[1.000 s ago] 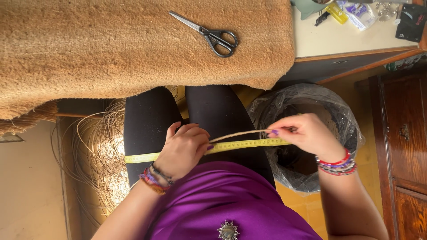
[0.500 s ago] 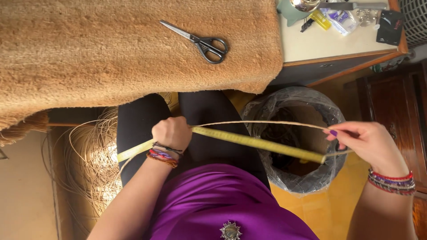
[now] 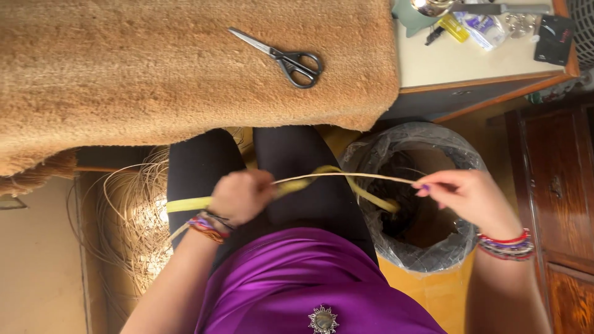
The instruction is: Measuring and cutting thin wooden strips using a tape measure and scissors
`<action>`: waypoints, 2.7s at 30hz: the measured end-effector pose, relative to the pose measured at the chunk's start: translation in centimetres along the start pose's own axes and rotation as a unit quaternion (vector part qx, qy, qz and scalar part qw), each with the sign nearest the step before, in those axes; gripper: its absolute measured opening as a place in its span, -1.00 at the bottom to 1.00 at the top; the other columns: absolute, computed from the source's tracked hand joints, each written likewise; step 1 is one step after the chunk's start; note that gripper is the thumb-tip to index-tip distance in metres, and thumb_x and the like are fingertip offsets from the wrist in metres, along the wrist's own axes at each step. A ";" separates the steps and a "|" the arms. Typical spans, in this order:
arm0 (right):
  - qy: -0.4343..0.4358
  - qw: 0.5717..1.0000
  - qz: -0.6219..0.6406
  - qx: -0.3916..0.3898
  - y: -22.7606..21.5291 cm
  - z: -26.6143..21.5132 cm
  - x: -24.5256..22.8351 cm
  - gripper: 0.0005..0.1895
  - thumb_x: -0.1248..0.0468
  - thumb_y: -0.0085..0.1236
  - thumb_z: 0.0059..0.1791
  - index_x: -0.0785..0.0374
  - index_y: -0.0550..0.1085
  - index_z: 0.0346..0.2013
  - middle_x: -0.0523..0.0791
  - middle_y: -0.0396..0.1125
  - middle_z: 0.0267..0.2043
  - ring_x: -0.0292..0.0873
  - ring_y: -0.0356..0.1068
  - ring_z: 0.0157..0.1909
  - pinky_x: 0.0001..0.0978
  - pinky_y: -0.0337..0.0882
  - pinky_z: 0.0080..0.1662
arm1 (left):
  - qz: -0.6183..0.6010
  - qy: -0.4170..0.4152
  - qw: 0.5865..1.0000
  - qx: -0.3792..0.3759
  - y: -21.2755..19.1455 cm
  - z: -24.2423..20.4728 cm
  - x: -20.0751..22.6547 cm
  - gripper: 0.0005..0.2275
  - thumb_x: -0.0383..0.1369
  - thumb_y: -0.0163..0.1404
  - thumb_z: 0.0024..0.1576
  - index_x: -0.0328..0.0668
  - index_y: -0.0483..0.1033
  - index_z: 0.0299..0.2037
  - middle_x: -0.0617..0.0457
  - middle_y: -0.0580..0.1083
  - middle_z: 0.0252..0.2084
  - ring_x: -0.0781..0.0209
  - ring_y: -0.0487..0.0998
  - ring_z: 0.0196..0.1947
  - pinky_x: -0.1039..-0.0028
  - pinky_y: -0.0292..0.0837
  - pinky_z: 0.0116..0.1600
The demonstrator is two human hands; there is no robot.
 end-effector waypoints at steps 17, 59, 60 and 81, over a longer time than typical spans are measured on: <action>-0.268 0.960 0.020 -0.076 8.5 1.9 -15.5 -0.87 0.39 0.16 -0.05 0.20 0.65 -0.32 -0.12 0.53 -0.51 -0.22 0.49 -0.53 -0.42 0.57 -0.45 | -0.247 0.175 0.949 0.084 -3.3 -3.0 11.1 -0.78 -0.15 -0.11 0.31 0.07 0.44 -0.36 0.11 0.45 -0.46 -0.04 0.61 -0.34 0.28 0.55 -0.21; -0.143 0.944 0.274 -0.115 10.8 2.3 -16.6 -0.73 0.39 0.06 0.04 0.48 0.66 -0.11 -0.17 0.05 -0.62 -0.33 -0.07 -0.58 -0.50 -0.13 -0.52 | -0.772 0.054 0.420 0.473 -13.2 -9.6 -8.5 -0.85 -0.36 0.13 0.15 -0.18 0.60 -0.12 -0.01 0.59 -0.10 0.27 0.53 -0.14 0.54 0.24 -0.27; -0.143 0.958 0.221 -0.110 10.1 2.4 -15.5 -0.72 0.36 0.05 0.04 0.46 0.68 -0.15 -0.19 0.01 -0.68 -0.33 -0.09 -0.60 -0.48 -0.15 -0.52 | -0.776 0.026 0.402 0.486 -13.3 -10.2 -10.3 -0.84 -0.37 0.11 0.15 -0.09 0.57 -0.09 0.09 0.59 -0.06 0.21 0.60 0.06 0.55 0.23 -0.24; -0.106 0.955 0.205 -0.186 8.4 -0.4 -15.7 -0.65 0.25 0.12 0.03 0.49 0.74 -0.29 -0.17 0.01 -0.71 -0.31 -0.10 -0.66 -0.42 -0.12 -0.61 | 0.051 0.187 0.943 0.270 -15.8 -15.1 2.6 -0.66 -0.50 -0.04 0.04 0.09 0.62 -0.02 0.16 0.60 -0.10 0.20 0.65 -0.23 0.40 0.46 -0.36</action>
Point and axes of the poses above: each hand's wrist, its own z-axis towards the middle knuckle, its own y-axis out of the palm, x = y × z, the point moved 7 cm from there along z, towards the middle knuckle
